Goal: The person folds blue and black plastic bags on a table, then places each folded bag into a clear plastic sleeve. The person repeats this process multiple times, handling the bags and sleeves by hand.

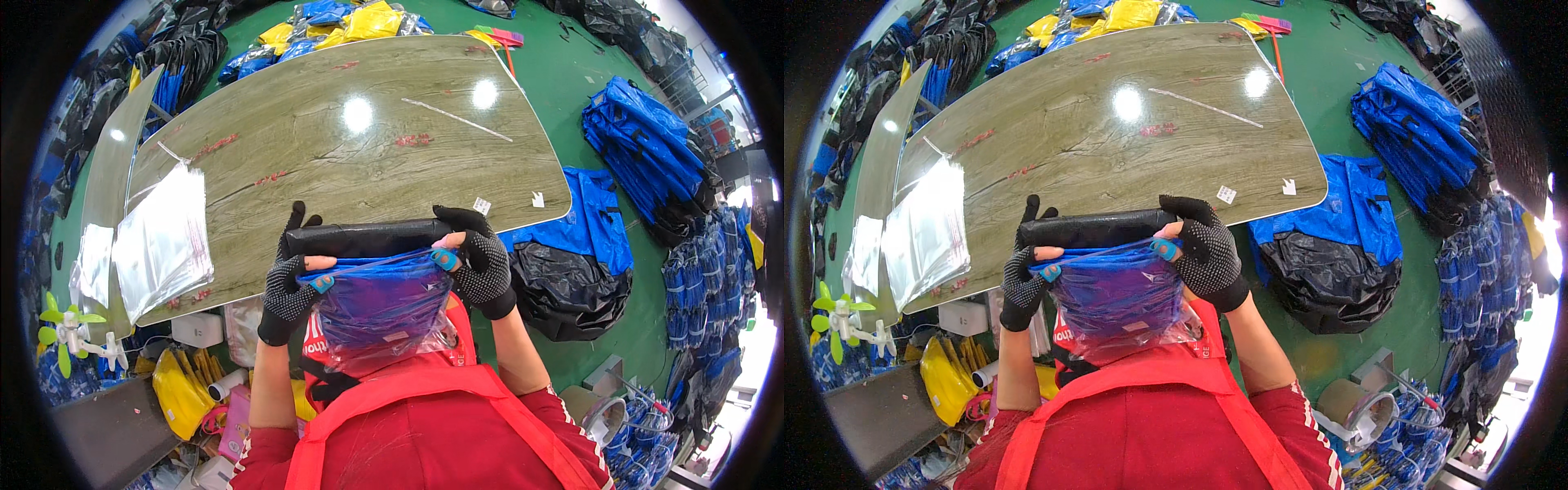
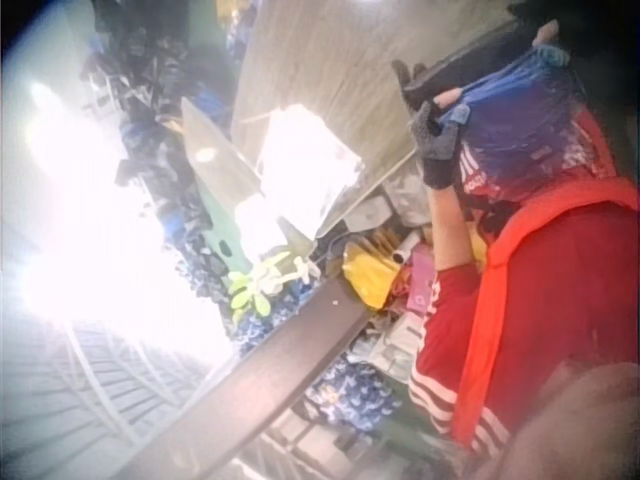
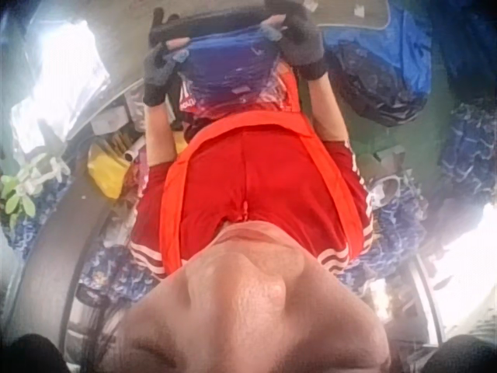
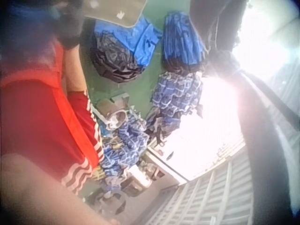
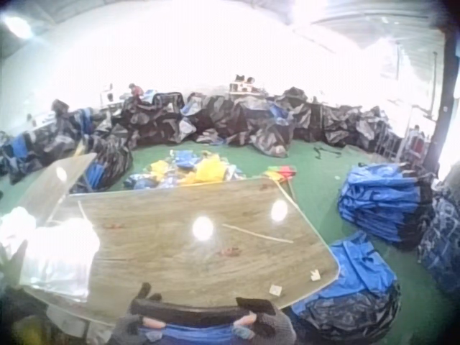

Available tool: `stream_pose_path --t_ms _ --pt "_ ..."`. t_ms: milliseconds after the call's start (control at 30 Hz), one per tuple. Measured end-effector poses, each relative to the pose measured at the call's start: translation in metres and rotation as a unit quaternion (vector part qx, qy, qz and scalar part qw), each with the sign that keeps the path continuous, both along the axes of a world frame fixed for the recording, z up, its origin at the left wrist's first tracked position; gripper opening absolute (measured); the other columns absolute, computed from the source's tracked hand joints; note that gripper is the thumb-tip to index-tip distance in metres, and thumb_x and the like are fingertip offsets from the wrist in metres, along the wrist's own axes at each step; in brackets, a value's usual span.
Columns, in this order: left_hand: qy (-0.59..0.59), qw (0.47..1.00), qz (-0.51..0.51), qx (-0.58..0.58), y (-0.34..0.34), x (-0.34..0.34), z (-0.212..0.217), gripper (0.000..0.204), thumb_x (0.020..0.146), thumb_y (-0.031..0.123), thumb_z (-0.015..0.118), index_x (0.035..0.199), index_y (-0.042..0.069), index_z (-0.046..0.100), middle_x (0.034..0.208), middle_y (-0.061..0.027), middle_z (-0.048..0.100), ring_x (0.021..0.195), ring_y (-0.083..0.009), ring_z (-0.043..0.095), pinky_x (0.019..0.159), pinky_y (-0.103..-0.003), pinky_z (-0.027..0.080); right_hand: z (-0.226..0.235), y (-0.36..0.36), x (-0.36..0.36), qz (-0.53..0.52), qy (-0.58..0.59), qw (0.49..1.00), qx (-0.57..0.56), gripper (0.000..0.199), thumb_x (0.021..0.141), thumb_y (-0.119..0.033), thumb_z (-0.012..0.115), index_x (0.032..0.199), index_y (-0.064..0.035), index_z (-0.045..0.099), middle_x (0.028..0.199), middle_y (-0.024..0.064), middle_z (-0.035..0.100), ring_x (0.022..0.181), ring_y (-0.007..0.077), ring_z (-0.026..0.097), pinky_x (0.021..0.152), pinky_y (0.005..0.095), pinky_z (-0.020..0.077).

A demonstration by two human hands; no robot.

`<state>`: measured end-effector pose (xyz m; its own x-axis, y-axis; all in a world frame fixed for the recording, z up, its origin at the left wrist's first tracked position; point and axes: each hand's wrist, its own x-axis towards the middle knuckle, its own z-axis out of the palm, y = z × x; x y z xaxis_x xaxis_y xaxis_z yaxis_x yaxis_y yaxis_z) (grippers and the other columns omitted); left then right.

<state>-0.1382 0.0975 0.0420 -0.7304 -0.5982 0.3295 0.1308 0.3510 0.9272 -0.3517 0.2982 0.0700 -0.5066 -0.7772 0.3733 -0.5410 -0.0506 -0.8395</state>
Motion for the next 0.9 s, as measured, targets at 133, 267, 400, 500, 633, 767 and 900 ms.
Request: stream_pose_path --t_ms 133,267,400,500,633,767,900 --pt "-0.007 0.993 0.081 0.091 0.006 -0.002 0.014 0.01 0.075 0.007 0.075 0.079 0.001 0.068 0.093 -0.0092 0.066 0.083 -0.0201 0.062 0.082 -0.031 0.047 -0.007 -0.003 0.009 -0.033 0.045 0.996 -0.071 0.015 0.08 -0.012 0.073 0.093 -0.009 0.066 0.105 0.0155 0.066 0.091 0.0309 0.064 0.076 0.036 0.0511" --pt "-0.037 0.985 0.12 0.119 0.014 -0.015 0.029 0.014 0.075 0.007 0.075 0.072 0.0 0.064 0.074 -0.0057 0.059 0.072 -0.0164 0.057 0.069 -0.029 0.045 -0.003 -0.006 0.01 -0.09 0.011 0.99 -0.109 0.015 0.083 -0.016 0.072 0.09 -0.0049 0.065 0.086 0.0126 0.067 0.077 0.026 0.064 0.07 0.0324 0.0505" --pt "-0.064 0.99 0.124 0.033 0.024 -0.031 0.04 0.021 0.075 0.012 0.077 0.071 -0.001 0.06 0.071 -0.0081 0.053 0.069 -0.0175 0.052 0.064 -0.03 0.042 0.012 -0.016 0.006 -0.148 -0.079 0.985 0.047 0.02 0.088 -0.02 0.068 0.087 -0.0014 0.062 0.076 0.0098 0.065 0.07 0.0241 0.063 0.066 0.0287 0.049" --pt "-0.161 0.985 0.064 -0.003 0.029 -0.037 0.045 0.025 0.076 0.014 0.078 0.09 0.002 0.062 0.089 -0.0034 0.058 0.081 -0.0148 0.055 0.077 -0.027 0.045 0.021 -0.027 0.001 -0.008 -0.01 0.999 0.051 0.04 0.081 -0.033 0.072 0.107 -0.0031 0.062 0.092 0.0131 0.066 0.085 0.0269 0.064 0.076 0.0337 0.0498" --pt "0.122 0.927 -0.158 0.316 0.021 -0.033 0.037 0.06 0.088 0.019 0.064 0.139 0.003 0.037 0.142 -0.014 0.043 0.127 -0.0247 0.047 0.106 -0.035 0.037 0.026 -0.036 -0.006 0.16 0.033 0.977 0.136 0.062 0.075 -0.041 0.076 0.126 -0.0107 0.058 0.099 0.014 0.064 0.092 0.0278 0.063 0.081 0.0362 0.0485" --pt "-0.16 0.919 -0.11 0.343 0.011 -0.02 0.007 0.039 0.093 0.002 0.049 0.132 -0.001 0.051 0.131 -0.0117 0.057 0.124 -0.0181 0.05 0.106 -0.032 0.036 0.023 -0.038 -0.01 0.159 -0.009 0.98 0.118 0.039 0.084 -0.027 0.068 0.12 -0.0116 0.064 0.091 0.0135 0.064 0.083 0.0277 0.063 0.075 0.0346 0.0488" --pt "-0.016 0.955 -0.175 0.238 0.015 -0.008 -0.027 0.041 0.09 0.002 0.059 0.13 0.002 0.055 0.118 -0.0058 0.063 0.099 -0.0132 0.058 0.089 -0.027 0.046 0.016 -0.039 -0.006 0.094 0.062 0.99 0.08 0.028 0.09 -0.018 0.061 0.116 -0.0104 0.066 0.095 0.014 0.067 0.086 0.0304 0.065 0.077 0.0356 0.0494"
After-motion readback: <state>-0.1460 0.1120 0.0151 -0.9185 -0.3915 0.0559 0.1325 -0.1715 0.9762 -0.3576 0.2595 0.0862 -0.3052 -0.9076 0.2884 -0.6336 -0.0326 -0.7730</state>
